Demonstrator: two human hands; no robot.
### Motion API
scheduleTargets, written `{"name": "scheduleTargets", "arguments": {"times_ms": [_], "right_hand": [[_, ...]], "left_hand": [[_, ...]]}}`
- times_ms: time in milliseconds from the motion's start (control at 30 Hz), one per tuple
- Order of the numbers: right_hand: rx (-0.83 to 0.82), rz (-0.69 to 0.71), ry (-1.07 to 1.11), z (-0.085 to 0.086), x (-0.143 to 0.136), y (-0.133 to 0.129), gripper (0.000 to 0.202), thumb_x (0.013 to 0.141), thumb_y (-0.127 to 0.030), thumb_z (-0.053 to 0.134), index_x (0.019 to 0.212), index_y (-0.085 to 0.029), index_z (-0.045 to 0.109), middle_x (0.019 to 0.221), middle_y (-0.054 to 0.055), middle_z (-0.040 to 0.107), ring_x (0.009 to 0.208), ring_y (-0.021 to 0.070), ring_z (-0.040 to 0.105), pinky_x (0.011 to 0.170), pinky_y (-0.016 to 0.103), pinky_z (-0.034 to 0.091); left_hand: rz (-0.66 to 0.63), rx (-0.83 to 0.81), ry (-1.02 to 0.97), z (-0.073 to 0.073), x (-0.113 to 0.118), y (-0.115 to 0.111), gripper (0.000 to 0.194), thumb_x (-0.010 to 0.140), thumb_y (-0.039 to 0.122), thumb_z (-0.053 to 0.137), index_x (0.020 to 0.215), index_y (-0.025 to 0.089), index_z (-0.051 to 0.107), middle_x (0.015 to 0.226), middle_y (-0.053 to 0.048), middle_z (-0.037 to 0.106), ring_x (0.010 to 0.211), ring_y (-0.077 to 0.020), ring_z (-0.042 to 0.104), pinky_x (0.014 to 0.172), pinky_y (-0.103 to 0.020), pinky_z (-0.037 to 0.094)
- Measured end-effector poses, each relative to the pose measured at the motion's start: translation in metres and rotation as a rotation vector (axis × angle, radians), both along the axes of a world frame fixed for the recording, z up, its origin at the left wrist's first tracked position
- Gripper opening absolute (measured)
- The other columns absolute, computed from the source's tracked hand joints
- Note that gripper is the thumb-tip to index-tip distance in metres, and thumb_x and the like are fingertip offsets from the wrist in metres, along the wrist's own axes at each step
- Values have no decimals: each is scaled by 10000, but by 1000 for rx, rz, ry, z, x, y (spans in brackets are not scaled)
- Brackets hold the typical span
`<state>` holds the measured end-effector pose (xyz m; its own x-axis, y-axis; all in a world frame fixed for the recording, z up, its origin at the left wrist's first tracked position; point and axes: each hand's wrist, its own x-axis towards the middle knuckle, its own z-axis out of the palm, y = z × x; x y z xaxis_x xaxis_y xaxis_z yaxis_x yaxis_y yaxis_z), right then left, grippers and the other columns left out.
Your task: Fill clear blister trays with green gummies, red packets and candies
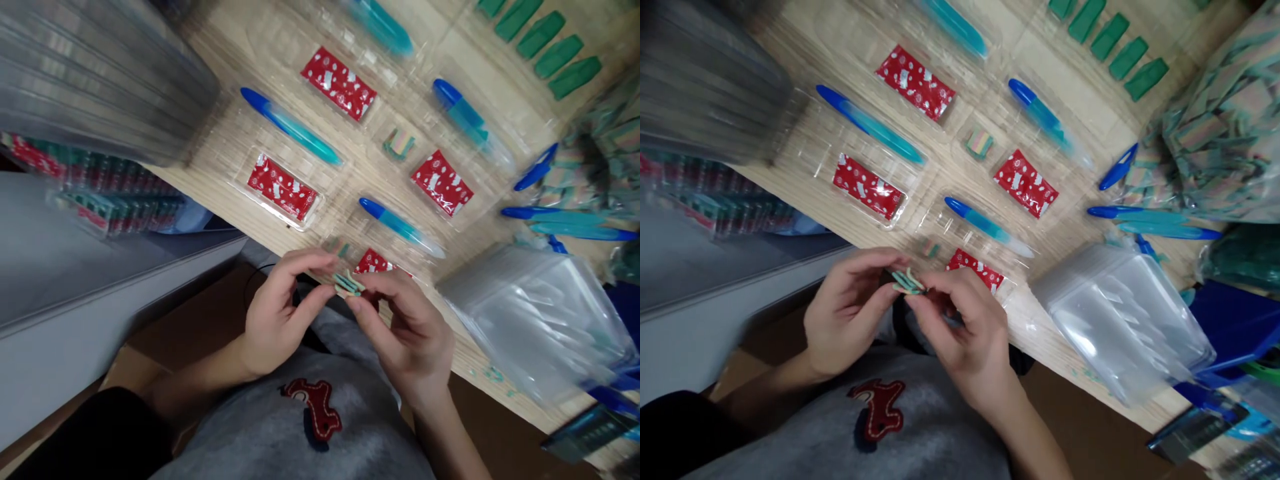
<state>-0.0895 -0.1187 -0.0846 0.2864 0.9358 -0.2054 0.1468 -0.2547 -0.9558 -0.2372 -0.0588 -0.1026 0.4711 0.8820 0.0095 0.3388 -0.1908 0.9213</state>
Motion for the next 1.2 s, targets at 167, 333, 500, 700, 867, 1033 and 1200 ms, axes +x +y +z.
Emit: {"name": "scheduleTargets", "arguments": {"times_ms": [167, 333, 500, 700, 867, 1033, 1200], "right_hand": [[49, 113, -135, 9, 5, -6, 262, 915, -111, 606, 1153, -219, 618, 1037, 34, 711, 898, 128, 671, 779, 248, 576], [91, 154, -236, 4, 2, -10, 264, 941, -125, 566, 1188, -212, 598, 1058, 45, 689, 937, 134, 667, 800, 257, 582], [19, 105, -227, -7, -4, -10, 245, 942, -157, 561, 1169, -238, 605, 1063, 49, 688, 926, 166, 674, 771, 310, 584], [-82, 93, -288, -12, -6, 13, 144, 933, -121, 527, 1023, -183, 621, 917, 53, 696, 828, 169, 651, 737, 311, 546], [-131, 121, -376, -17, -9, 27, 154, 940, -142, 481, 969, -170, 629, 951, 96, 652, 867, 208, 623, 762, 360, 522], [-162, 132, -413, -21, -12, 33, 182, 940, -128, 451, 925, -152, 631, 959, 125, 624, 884, 241, 613, 758, 383, 509], [-293, 169, -507, -25, -21, 41, 197, 941, -118, 436, 972, -169, 623, 965, 126, 615, 841, 259, 622, 695, 388, 501]], "left_hand": [[-98, 11, 13, 14, 1, 4, 228, 953, 143, 555, 1129, 272, 621, 1038, -27, 722, 991, -160, 692, 871, -320, 611], [-115, 69, 21, 11, -1, 1, 235, 925, 114, 594, 1114, 250, 631, 1034, -26, 712, 978, -144, 682, 865, -283, 601], [9, -45, 43, -3, -5, -8, 245, 904, 159, 632, 1136, 233, 603, 934, -17, 673, 809, -125, 652, 764, -264, 588], [45, 121, 254, -12, 4, 0, 203, 906, 163, 623, 1097, 214, 576, 918, -3, 659, 815, -131, 627, 762, -293, 519], [25, 333, 439, -10, 10, 9, 142, 910, 164, 626, 1040, 208, 588, 908, -9, 685, 793, -164, 602, 756, -341, 433], [21, 373, 458, -12, 5, 10, 168, 921, 166, 599, 1082, 214, 601, 1001, -47, 693, 878, -203, 610, 774, -358, 424], [-34, 468, 532, -20, -1, 9, 139, 934, 191, 589, 1063, 218, 633, 1037, -80, 675, 916, -225, 596, 758, -362, 409]]}}
